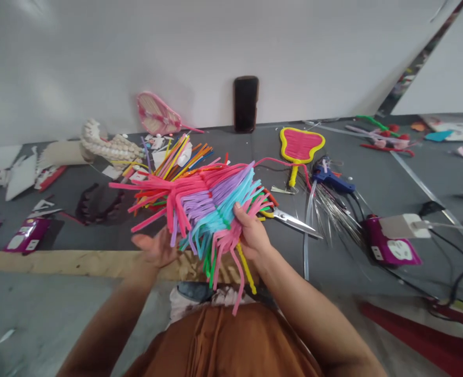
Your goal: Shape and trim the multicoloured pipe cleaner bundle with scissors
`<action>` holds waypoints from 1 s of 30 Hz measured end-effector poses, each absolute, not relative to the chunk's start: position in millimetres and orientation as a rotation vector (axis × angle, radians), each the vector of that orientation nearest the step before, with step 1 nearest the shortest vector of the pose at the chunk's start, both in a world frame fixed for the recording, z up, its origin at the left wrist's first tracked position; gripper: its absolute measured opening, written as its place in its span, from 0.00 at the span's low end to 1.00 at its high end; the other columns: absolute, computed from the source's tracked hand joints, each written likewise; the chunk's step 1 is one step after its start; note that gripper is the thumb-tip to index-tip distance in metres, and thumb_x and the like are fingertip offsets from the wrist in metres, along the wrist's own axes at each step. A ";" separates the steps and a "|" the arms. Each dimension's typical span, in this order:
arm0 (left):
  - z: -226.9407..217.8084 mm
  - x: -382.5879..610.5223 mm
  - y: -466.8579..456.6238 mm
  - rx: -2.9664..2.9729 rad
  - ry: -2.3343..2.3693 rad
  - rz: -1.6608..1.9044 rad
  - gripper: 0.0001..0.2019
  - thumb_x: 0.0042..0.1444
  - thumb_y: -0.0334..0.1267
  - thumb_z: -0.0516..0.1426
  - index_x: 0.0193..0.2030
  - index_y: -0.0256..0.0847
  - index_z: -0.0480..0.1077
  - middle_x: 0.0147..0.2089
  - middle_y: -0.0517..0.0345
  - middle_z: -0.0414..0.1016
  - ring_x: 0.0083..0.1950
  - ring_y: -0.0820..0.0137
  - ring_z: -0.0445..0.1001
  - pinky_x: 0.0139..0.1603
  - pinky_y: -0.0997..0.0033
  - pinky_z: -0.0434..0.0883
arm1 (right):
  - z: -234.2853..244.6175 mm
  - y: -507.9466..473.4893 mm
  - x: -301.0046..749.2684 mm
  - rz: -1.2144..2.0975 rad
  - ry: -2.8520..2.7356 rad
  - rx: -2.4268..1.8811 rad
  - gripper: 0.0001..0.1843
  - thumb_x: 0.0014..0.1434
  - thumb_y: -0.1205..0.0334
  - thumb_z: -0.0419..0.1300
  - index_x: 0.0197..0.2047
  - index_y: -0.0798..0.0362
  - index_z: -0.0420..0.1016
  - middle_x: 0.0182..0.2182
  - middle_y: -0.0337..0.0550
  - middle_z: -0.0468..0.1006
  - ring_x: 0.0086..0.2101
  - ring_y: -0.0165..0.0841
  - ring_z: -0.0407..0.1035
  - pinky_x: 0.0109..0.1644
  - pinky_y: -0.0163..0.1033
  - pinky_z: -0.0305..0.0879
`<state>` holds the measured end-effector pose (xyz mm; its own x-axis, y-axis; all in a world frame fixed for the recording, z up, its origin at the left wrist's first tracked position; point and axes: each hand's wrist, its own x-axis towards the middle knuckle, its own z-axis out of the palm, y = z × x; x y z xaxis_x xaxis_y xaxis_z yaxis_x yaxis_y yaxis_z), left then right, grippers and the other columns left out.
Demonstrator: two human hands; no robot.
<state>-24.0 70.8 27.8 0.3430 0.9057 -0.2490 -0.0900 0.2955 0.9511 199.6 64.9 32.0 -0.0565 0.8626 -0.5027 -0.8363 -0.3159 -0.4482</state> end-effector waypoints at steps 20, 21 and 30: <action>131.3 -82.9 115.4 1.484 1.439 0.588 0.29 0.56 0.57 0.60 0.60 0.43 0.69 0.62 0.51 0.75 0.64 0.56 0.70 0.63 0.56 0.67 | 35.9 25.1 161.3 1.896 -0.264 -0.912 0.26 0.45 0.53 0.76 0.46 0.51 0.78 0.41 0.45 0.85 0.44 0.44 0.80 0.53 0.52 0.76; 135.7 -72.0 125.0 1.605 1.406 0.355 0.31 0.54 0.58 0.61 0.58 0.41 0.70 0.58 0.49 0.77 0.61 0.54 0.73 0.59 0.56 0.70 | 38.7 24.7 158.2 1.910 -0.320 -0.905 0.27 0.46 0.51 0.76 0.47 0.51 0.78 0.42 0.45 0.85 0.44 0.44 0.80 0.53 0.52 0.75; 133.5 -42.1 159.8 1.330 1.244 0.065 0.22 0.38 0.51 0.70 0.39 0.43 0.76 0.35 0.62 0.81 0.36 0.64 0.80 0.40 0.65 0.77 | 59.8 64.6 254.8 1.531 -1.920 -1.265 0.19 0.59 0.49 0.64 0.48 0.52 0.80 0.41 0.44 0.83 0.42 0.39 0.77 0.48 0.42 0.72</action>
<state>-42.1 159.8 133.5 0.4164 0.6565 -0.6289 0.5878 0.3333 0.7371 254.8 64.6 59.8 -0.5243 0.8192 -0.2325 0.4091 0.0028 -0.9125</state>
